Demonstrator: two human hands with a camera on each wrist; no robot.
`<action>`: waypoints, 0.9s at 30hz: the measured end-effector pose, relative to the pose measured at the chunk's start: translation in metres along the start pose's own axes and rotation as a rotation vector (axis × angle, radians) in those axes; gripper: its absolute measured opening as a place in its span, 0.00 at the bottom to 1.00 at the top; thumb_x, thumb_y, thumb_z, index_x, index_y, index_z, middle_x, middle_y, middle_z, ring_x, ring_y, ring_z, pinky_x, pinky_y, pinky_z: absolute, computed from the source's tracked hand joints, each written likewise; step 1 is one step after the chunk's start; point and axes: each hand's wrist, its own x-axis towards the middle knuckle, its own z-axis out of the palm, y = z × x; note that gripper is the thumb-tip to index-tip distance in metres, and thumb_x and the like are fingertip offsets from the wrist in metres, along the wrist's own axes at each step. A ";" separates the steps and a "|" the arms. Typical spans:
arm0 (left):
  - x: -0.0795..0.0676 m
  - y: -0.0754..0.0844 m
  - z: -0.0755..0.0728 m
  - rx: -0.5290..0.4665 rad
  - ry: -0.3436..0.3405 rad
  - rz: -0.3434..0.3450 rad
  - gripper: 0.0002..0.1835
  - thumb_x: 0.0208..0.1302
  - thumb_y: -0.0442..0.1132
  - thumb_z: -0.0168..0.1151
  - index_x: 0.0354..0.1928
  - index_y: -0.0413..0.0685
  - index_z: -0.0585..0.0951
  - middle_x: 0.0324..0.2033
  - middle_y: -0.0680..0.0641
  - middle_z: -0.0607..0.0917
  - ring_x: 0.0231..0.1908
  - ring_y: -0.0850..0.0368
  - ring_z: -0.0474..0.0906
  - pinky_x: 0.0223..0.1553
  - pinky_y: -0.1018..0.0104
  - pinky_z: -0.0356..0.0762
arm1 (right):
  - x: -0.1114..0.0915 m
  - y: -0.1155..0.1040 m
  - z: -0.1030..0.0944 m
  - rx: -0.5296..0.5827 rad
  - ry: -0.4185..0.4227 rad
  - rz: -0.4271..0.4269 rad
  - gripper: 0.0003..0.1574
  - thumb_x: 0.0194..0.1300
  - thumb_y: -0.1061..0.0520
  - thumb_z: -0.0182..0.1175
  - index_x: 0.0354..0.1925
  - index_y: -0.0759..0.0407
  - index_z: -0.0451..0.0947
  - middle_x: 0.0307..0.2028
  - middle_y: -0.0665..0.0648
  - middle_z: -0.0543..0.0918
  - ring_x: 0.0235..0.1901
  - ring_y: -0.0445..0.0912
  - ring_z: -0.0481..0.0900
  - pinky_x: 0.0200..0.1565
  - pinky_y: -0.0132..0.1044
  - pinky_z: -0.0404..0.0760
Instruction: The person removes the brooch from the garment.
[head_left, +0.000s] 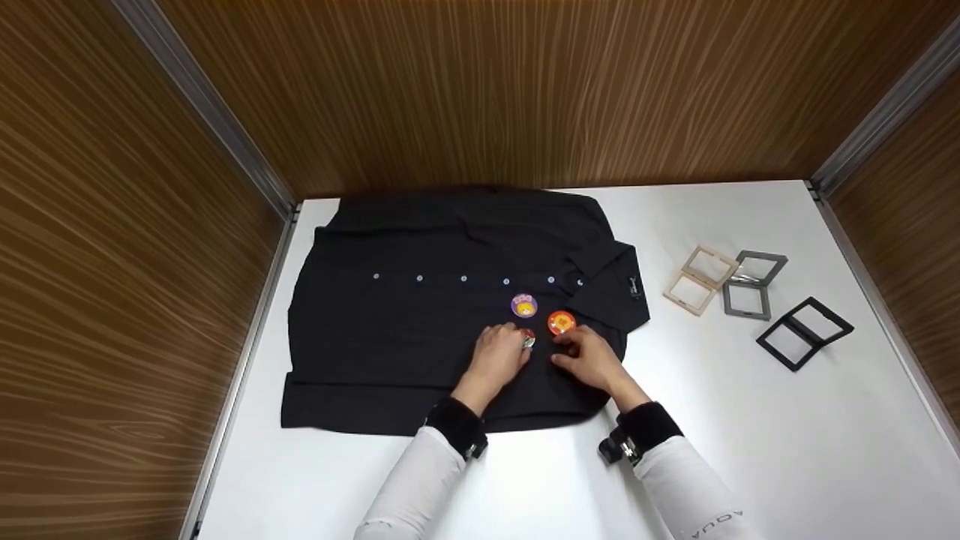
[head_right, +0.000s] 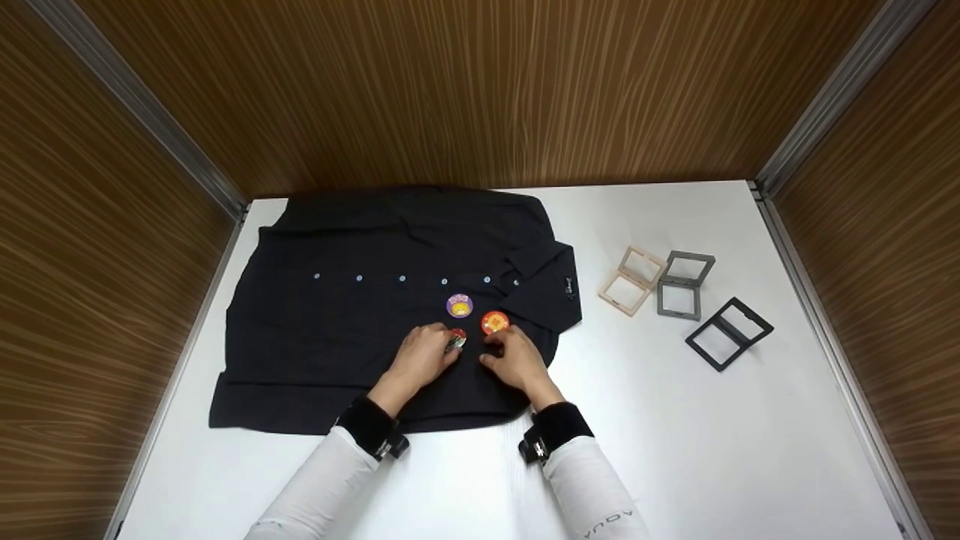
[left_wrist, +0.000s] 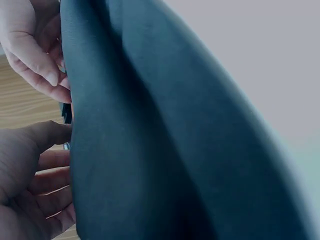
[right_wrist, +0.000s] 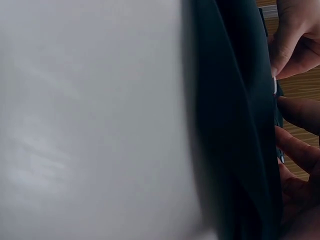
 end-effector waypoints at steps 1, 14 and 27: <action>0.000 0.000 -0.001 -0.001 0.007 0.000 0.09 0.60 0.46 0.74 0.34 0.48 0.90 0.33 0.48 0.86 0.35 0.49 0.85 0.40 0.57 0.81 | 0.000 0.000 0.000 -0.003 -0.001 0.000 0.17 0.59 0.62 0.72 0.47 0.66 0.85 0.42 0.60 0.81 0.37 0.50 0.79 0.43 0.43 0.77; 0.003 -0.006 -0.009 -0.204 0.010 -0.073 0.09 0.67 0.41 0.67 0.30 0.46 0.88 0.31 0.45 0.88 0.35 0.45 0.87 0.37 0.52 0.84 | 0.000 0.000 0.000 -0.019 -0.001 -0.010 0.17 0.59 0.62 0.73 0.47 0.65 0.85 0.43 0.60 0.81 0.37 0.50 0.79 0.44 0.44 0.77; 0.012 -0.026 -0.010 -0.605 -0.032 -0.211 0.07 0.68 0.37 0.66 0.37 0.42 0.90 0.35 0.47 0.90 0.36 0.53 0.85 0.44 0.56 0.82 | -0.002 -0.004 0.001 -0.017 0.010 0.011 0.16 0.59 0.62 0.72 0.46 0.65 0.85 0.41 0.59 0.81 0.37 0.50 0.79 0.43 0.44 0.77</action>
